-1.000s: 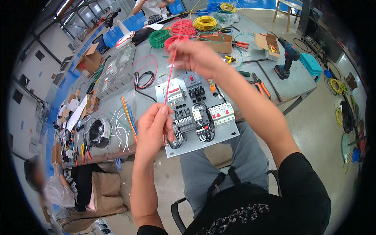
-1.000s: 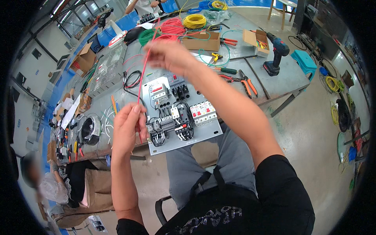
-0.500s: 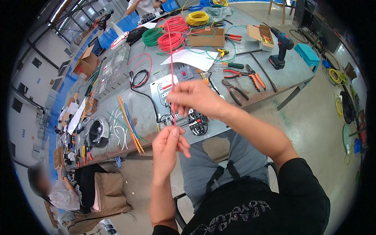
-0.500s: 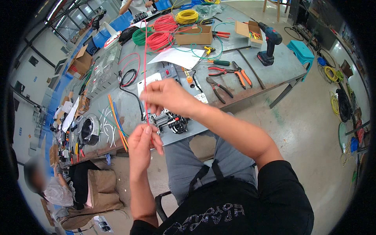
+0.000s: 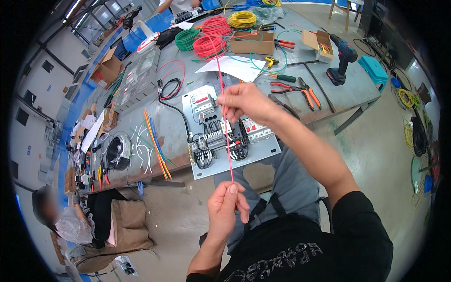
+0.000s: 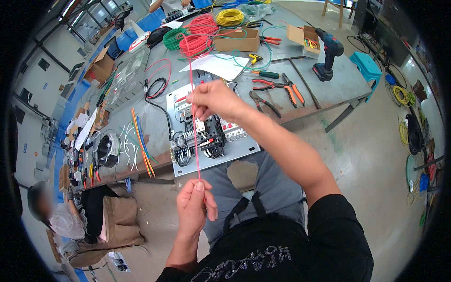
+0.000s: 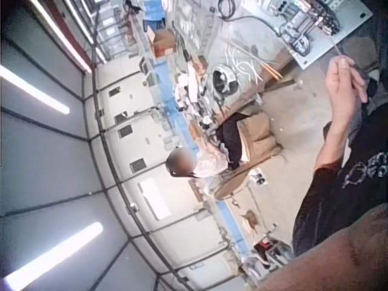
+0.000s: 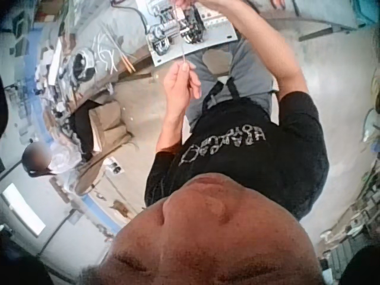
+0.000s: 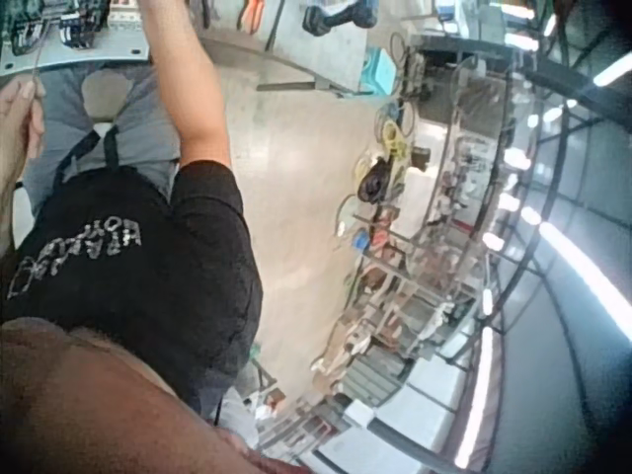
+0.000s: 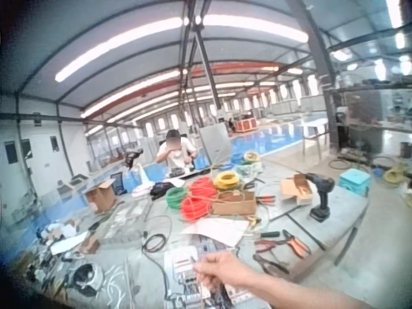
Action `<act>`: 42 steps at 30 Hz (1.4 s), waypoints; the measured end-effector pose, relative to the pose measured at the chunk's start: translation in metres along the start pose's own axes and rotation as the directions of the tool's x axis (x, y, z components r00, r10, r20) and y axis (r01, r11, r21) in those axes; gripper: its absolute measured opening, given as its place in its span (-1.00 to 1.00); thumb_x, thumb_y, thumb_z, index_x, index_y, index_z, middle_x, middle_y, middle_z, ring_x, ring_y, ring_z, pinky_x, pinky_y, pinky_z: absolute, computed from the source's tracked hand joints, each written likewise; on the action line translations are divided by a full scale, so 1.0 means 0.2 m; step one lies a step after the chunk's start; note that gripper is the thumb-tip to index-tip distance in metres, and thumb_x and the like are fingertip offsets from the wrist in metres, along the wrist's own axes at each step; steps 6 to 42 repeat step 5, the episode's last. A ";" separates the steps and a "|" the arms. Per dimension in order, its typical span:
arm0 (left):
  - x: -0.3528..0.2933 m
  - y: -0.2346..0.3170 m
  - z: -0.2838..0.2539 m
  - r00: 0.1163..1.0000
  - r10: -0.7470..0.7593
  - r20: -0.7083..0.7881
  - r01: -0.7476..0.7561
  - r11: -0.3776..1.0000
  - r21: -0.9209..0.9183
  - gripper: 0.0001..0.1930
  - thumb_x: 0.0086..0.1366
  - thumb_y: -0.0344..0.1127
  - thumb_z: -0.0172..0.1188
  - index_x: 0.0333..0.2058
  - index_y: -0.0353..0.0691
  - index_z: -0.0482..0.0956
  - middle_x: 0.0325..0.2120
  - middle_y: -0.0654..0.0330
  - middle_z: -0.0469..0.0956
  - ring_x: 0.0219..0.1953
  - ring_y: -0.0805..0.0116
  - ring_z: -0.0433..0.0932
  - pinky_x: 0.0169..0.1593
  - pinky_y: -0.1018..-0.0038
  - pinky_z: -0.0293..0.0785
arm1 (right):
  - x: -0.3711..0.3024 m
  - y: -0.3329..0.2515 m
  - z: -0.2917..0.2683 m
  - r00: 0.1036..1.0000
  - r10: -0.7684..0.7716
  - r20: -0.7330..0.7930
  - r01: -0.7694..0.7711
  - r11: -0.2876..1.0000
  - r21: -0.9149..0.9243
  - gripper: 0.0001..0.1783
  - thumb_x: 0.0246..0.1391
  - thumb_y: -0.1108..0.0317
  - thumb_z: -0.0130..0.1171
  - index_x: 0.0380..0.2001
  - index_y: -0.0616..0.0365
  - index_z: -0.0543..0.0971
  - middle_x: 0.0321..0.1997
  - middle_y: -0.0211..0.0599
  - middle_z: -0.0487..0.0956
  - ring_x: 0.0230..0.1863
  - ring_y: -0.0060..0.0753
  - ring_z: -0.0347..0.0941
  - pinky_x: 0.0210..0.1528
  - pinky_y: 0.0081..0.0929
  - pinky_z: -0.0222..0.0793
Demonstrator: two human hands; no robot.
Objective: The person measures and cuts multiple colored wires, then strips their ends using wire cutters. The person holds the prepared wires together and appears to prepare them for connection to an electrical panel on the workbench.
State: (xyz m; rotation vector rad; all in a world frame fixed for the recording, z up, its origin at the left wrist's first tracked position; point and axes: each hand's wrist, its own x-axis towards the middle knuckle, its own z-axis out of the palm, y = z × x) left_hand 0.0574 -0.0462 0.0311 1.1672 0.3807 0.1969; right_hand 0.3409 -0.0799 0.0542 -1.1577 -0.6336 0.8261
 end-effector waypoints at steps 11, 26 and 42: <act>-0.03 -0.02 -0.01 0.997 -0.071 0.043 0.073 0.996 -0.050 -0.73 0.58 -0.22 -0.07 -0.16 -0.33 0.45 -0.61 0.14 0.52 -0.75 0.42 0.43 -0.62 0.51 0.42 | 0.26 -0.05 -0.18 1.000 0.000 -0.029 -0.002 0.998 -0.056 -0.79 0.24 0.29 0.28 -0.30 0.24 0.62 -0.47 -0.30 0.66 -0.55 -0.54 0.61 -0.51 -0.59 0.59; -0.03 -0.02 -0.01 0.997 -0.071 0.043 0.073 0.996 -0.050 -0.73 0.58 -0.22 -0.07 -0.16 -0.33 0.45 -0.61 0.14 0.52 -0.75 0.42 0.43 -0.62 0.51 0.42 | 0.26 -0.05 -0.18 1.000 0.000 -0.029 -0.002 0.998 -0.056 -0.79 0.24 0.29 0.28 -0.30 0.24 0.62 -0.47 -0.30 0.66 -0.55 -0.54 0.61 -0.51 -0.59 0.59; -0.03 -0.02 -0.01 0.997 -0.071 0.043 0.073 0.996 -0.050 -0.73 0.58 -0.22 -0.07 -0.16 -0.33 0.45 -0.61 0.14 0.52 -0.75 0.42 0.43 -0.62 0.51 0.42 | 0.26 -0.05 -0.18 1.000 0.000 -0.029 -0.002 0.998 -0.056 -0.79 0.24 0.29 0.28 -0.30 0.24 0.62 -0.47 -0.30 0.66 -0.55 -0.54 0.61 -0.51 -0.59 0.59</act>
